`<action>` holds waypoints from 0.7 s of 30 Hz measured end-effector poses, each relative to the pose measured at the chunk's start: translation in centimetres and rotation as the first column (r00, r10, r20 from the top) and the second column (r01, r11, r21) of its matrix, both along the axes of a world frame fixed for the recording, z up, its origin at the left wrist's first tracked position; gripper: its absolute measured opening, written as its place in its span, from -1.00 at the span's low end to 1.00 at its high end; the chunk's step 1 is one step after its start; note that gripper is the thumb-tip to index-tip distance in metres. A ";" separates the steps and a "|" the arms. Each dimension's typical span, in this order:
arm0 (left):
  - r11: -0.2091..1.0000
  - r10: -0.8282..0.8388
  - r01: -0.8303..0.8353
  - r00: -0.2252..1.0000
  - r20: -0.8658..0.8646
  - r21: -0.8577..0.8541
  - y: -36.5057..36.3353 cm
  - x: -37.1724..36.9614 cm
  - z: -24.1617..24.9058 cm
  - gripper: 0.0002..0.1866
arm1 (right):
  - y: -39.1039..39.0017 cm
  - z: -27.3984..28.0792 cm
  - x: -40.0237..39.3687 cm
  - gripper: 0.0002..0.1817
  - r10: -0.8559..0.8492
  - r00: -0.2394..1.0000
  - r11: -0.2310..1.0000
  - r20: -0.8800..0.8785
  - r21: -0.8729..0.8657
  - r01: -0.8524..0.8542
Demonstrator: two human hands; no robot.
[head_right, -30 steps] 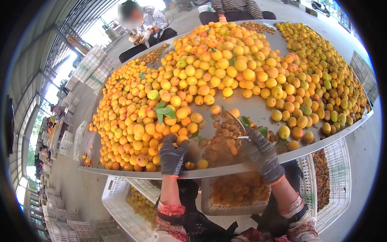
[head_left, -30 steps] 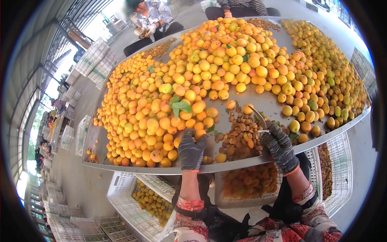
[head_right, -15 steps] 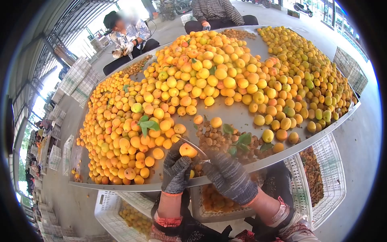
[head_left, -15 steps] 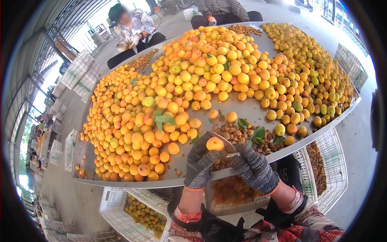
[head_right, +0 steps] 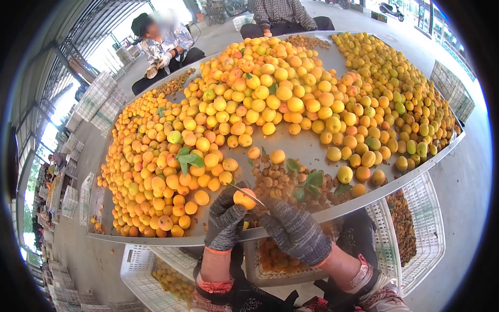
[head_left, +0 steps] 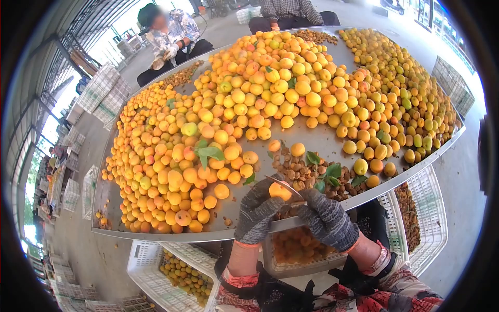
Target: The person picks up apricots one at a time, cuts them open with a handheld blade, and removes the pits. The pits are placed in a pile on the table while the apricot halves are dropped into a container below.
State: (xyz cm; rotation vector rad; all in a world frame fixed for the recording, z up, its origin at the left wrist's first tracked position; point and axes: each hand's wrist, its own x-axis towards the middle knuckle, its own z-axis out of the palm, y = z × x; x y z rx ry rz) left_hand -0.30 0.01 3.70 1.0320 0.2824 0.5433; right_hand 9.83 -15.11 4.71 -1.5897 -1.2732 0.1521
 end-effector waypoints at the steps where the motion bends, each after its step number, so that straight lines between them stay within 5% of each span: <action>1: 1.000 -0.019 0.021 0.998 -0.054 0.022 0.2 -0.2 0.3 -0.63 | -0.1 0.4 -0.1 -0.60 -0.001 1.000 1.000 -0.002 -0.001 0.001; 10: 0.987 -0.025 0.058 0.976 -0.218 0.148 -0.3 -0.1 1.9 -0.65 | -0.7 0.8 1.7 -0.62 0.106 0.978 0.992 0.179 -0.091 -0.090; 12: 0.985 -0.033 0.078 0.963 -0.268 0.157 -0.5 0.0 2.2 -0.66 | -0.7 2.0 2.2 -0.64 0.159 0.965 0.955 -0.211 -0.214 -0.204; 13: 0.987 -0.037 0.075 0.967 -0.250 0.144 -0.7 0.1 2.3 -0.66 | -0.7 2.0 2.6 -0.64 0.156 0.965 0.956 -0.210 -0.215 -0.201; 14: 0.989 -0.039 0.071 0.972 -0.232 0.131 -0.8 0.1 2.2 -0.66 | -0.8 1.8 3.1 -0.65 0.212 0.959 0.960 0.188 -0.222 -0.168; 15: 0.989 -0.038 0.070 0.972 -0.230 0.132 -1.1 0.4 1.9 -0.66 | -0.7 1.6 3.4 -0.67 0.236 0.798 0.967 0.555 -0.214 -0.137; 17: 0.983 0.079 -0.095 0.991 -0.103 -0.154 -1.9 1.1 1.0 -0.66 | -0.1 0.2 2.5 -0.68 0.143 0.814 0.987 0.563 -0.145 -0.073; 19: 0.971 0.138 -0.146 0.989 -0.053 -0.188 -2.6 2.2 0.6 -0.65 | 0.4 -0.7 1.2 -0.69 0.057 0.818 0.997 0.572 -0.077 -0.016; 21: 0.954 0.199 -0.197 0.980 -0.012 -0.225 -2.7 2.3 0.3 -0.64 | 0.9 -1.1 -0.2 -0.54 0.023 0.998 0.987 -0.060 -0.156 -0.032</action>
